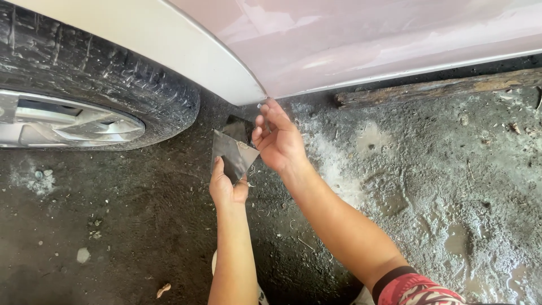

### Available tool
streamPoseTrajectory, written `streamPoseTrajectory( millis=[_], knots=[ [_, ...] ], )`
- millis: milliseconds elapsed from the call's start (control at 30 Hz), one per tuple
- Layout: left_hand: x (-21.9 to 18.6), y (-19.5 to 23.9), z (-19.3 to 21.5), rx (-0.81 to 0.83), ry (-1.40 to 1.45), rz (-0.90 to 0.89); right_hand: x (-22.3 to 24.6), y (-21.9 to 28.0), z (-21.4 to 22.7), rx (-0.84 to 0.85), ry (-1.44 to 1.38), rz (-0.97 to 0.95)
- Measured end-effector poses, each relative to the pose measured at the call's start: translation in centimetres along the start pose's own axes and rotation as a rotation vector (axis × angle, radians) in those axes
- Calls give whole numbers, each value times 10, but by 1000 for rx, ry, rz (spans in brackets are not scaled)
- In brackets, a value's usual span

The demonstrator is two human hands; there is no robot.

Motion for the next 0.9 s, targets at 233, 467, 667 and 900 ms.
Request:
streamPoseTrajectory(
  millis=[233, 467, 667, 900],
  knots=[
    [-15, -5, 4, -28, 12, -16, -1, -11, 3, -35, -65, 18],
    [-19, 2, 3, -90, 11, -26, -1, -15, -2, -78, -1, 38],
    [-14, -3, -4, -54, 18, -18, 6, -20, 7, -16, 90, -6],
    [1, -9, -11, -4, -45, -7, 19, -20, 20, 96, 81, -98]
  ],
)
Point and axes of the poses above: each hand's wrist, its own y-axis away from the middle knuckle, its own z-axis out of the back of the hand, x = y × z, the point moved 9 cm from there along -y, towards the middle knuckle, and after that the axes turned 12 degrees about z, right-handed, at the moved point
